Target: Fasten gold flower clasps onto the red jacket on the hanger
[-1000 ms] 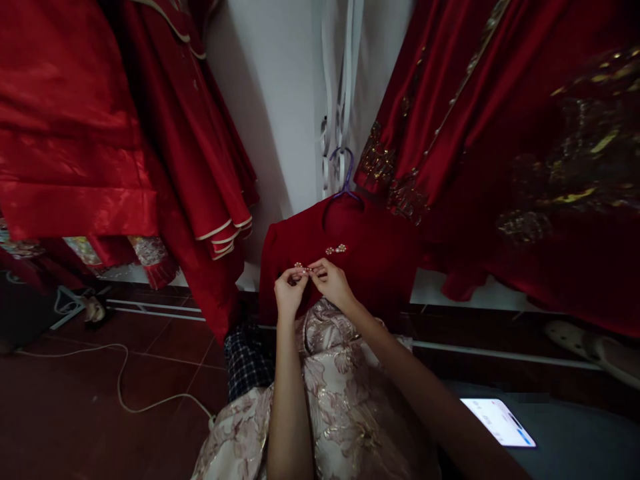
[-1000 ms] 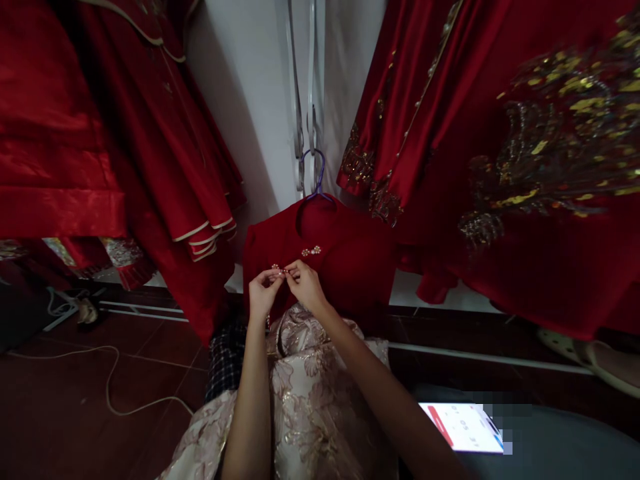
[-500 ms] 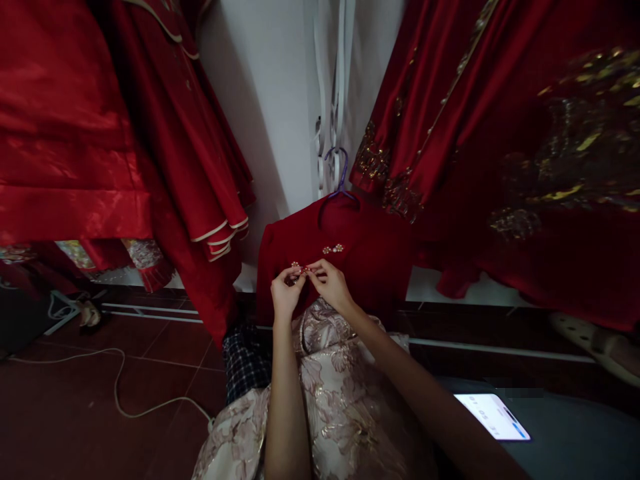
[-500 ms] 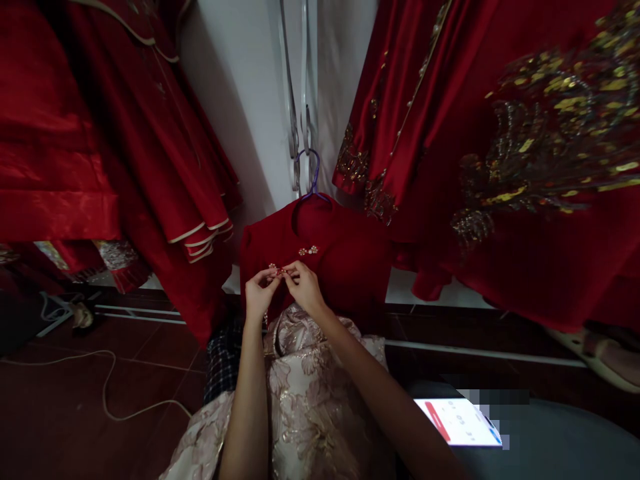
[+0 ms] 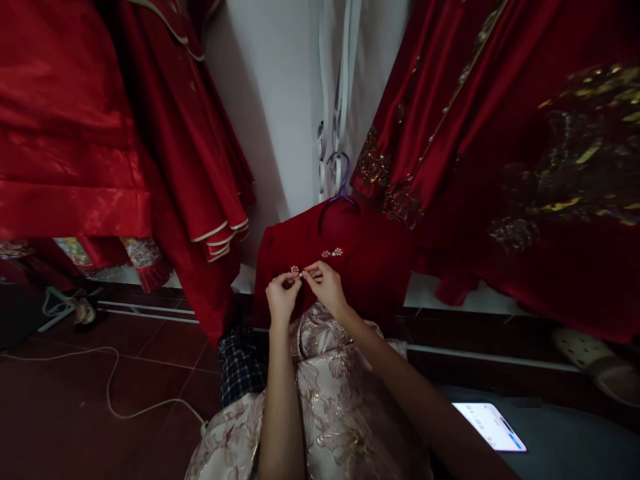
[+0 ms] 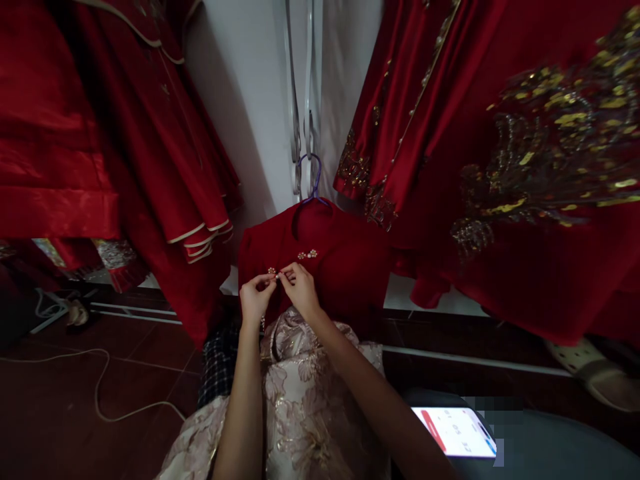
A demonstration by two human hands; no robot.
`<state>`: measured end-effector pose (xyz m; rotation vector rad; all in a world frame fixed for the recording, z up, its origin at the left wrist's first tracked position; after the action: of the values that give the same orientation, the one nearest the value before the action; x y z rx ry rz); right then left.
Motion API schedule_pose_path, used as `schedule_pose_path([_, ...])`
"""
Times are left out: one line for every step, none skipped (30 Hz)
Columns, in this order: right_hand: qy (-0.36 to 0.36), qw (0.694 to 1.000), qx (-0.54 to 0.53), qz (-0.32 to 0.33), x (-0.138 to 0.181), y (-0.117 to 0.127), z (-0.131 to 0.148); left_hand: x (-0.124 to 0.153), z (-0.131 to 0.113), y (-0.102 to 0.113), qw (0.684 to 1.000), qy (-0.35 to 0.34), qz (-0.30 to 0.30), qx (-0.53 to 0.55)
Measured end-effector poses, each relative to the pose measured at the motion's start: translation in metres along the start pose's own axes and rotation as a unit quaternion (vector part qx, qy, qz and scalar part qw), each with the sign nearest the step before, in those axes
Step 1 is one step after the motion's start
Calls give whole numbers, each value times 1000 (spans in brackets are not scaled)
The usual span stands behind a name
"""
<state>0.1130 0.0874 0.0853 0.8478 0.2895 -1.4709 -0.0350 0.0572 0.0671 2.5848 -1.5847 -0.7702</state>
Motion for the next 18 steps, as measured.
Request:
schedule_pose_path([-1,1000,11,-2,-1,0,0,0,2,-2,1000,-1,3,3])
schedule_pose_path([-1,1000,25,-2,-2,0,0,-1,4,-4,1000,-3,9,9])
schedule_pose_path([-3,999,41,0,-3,1,0,-1,5,-7,1000,-5,18,20])
schedule_pose_path([-7,998,57,6,-4,2,1,-1,6,-10,999,-7,27,33])
schedule_pose_path([-13,997,69,12,-5,4,2,-2,7,-12,998,-10,34,48])
schedule_pose_path([-19,997,77,18,-6,8,4,-2,8,-13,997,-11,36,61])
schedule_pose_path([-26,996,77,24,-6,13,7,-2,9,-13,997,-9,36,69])
schedule_pose_path([-32,996,73,32,-5,19,10,-3,10,-11,997,-5,34,71])
schedule_pose_path([-36,996,66,40,-4,26,15,-3,12,-9,997,0,35,62])
schedule_pose_path([-36,996,59,52,-3,32,20,-3,14,-7,998,6,41,44])
schedule_pose_path([-34,996,52,68,0,39,24,-3,16,-5,998,11,54,20])
schedule_pose_path([-32,994,47,88,3,44,28,-2,17,-5,997,13,78,-8])
schedule_pose_path([-31,993,42,109,7,49,30,0,19,-6,993,14,109,-36])
schedule_pose_path([-33,991,39,124,12,54,29,3,20,-8,987,16,145,-61])
schedule_pose_path([-39,990,38,133,16,60,26,7,22,-10,980,21,183,-82])
schedule_pose_path([-48,989,40,136,21,66,21,11,25,-12,970,29,218,-100])
schedule_pose_path([-59,988,45,136,25,72,14,15,27,-14,961,41,249,-115])
schedule_pose_path([-69,987,52,137,29,76,5,19,30,-16,952,55,273,-127])
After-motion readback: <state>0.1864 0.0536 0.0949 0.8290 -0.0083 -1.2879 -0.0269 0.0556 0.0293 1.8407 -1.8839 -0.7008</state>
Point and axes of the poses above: each hand's wrist, its own x-axis away from the middle knuckle, its own y-axis out of the back of the hand, z = x × y, the point moved 10 cm from there along -x, towards the middle knuckle, and after that the axes turned 5 degrees about y, right-handed, at the moved point
